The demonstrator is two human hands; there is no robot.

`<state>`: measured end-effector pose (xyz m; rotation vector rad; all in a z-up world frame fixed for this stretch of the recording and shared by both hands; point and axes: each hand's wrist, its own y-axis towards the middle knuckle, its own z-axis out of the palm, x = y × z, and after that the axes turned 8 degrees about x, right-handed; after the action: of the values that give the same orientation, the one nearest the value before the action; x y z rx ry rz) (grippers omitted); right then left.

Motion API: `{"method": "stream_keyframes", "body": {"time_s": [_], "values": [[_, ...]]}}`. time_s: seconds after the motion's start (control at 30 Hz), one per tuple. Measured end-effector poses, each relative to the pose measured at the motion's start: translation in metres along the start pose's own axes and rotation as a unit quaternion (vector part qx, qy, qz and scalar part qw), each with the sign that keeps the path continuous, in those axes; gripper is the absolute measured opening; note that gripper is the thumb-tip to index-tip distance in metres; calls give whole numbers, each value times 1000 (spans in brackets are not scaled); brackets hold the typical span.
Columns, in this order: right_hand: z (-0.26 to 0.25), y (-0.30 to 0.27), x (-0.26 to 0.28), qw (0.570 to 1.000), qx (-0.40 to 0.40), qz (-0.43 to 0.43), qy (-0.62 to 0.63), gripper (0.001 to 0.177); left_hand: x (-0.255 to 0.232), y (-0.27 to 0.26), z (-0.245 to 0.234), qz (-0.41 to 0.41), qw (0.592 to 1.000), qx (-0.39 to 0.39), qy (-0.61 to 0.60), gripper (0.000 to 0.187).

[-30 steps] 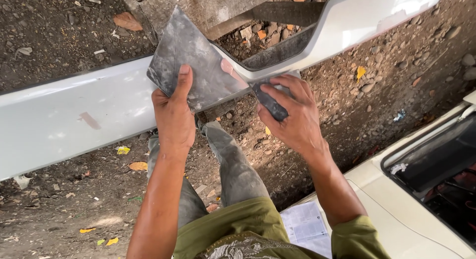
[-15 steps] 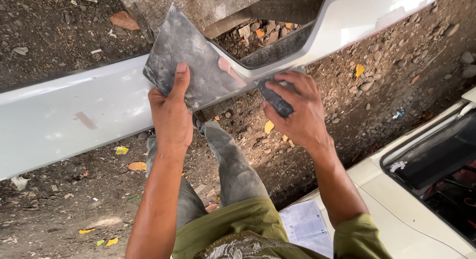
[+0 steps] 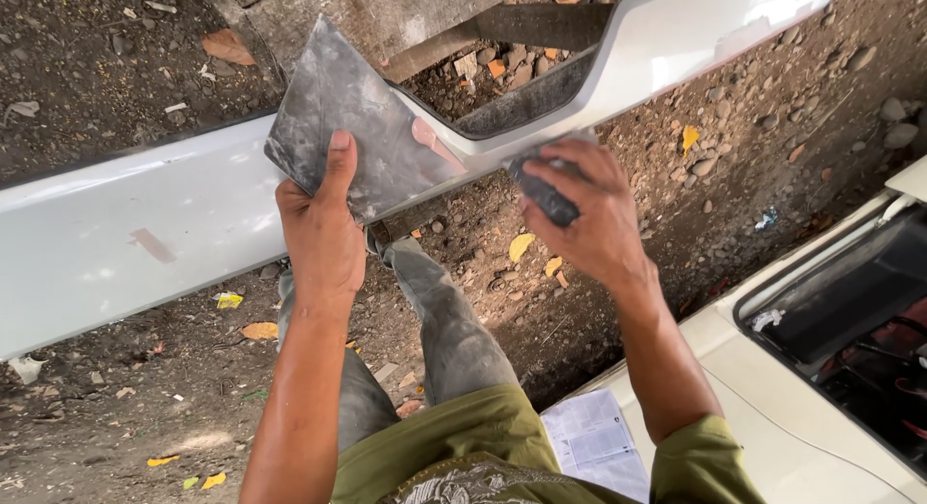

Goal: The person sands a white car bumper with a sanding block and a scraper, moving along the surface to smooth it. The person then picks up a roll of tape and applies it to the edge of the bumper.

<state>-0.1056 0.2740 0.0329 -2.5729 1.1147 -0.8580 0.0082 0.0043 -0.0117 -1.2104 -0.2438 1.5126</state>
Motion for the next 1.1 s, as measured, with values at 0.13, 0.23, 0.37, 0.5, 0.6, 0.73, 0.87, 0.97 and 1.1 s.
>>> {"method": "stream_keyframes", "body": {"time_s": [0.13, 0.23, 0.37, 0.5, 0.6, 0.73, 0.87, 0.97, 1.1], "values": [[-5, 12, -3, 1000, -5, 17, -2, 35, -4, -2, 4, -2, 1000, 8, -3, 24], [3, 8, -8, 1000, 11, 12, 26, 33, -5, -1, 4, -1, 1000, 6, 7, 26], [2, -7, -2, 999, 41, 11, 8, 32, 0, -1, 1, -4, 1000, -5, 6, 26], [-4, -2, -15, 1000, -12, 6, 10, 34, -9, -2, 9, -3, 1000, 10, 8, 25], [-15, 8, -16, 1000, -13, 19, -13, 35, 2, 0, 1, -8, 999, -42, 8, 22], [-5, 7, -28, 1000, 0, 5, 25, 36, -3, -1, 3, -5, 1000, 10, -12, 24], [-15, -2, -25, 1000, 27, 10, 11, 34, -4, -3, 3, -6, 1000, -2, 9, 24], [-16, -3, -42, 1000, 10, 10, 6, 34, -3, -2, 4, 0, 1000, -16, 10, 24], [-19, 8, -49, 999, 7, 28, 19, 34, -1, -2, 1, 7, 1000, 7, -9, 26]]}}
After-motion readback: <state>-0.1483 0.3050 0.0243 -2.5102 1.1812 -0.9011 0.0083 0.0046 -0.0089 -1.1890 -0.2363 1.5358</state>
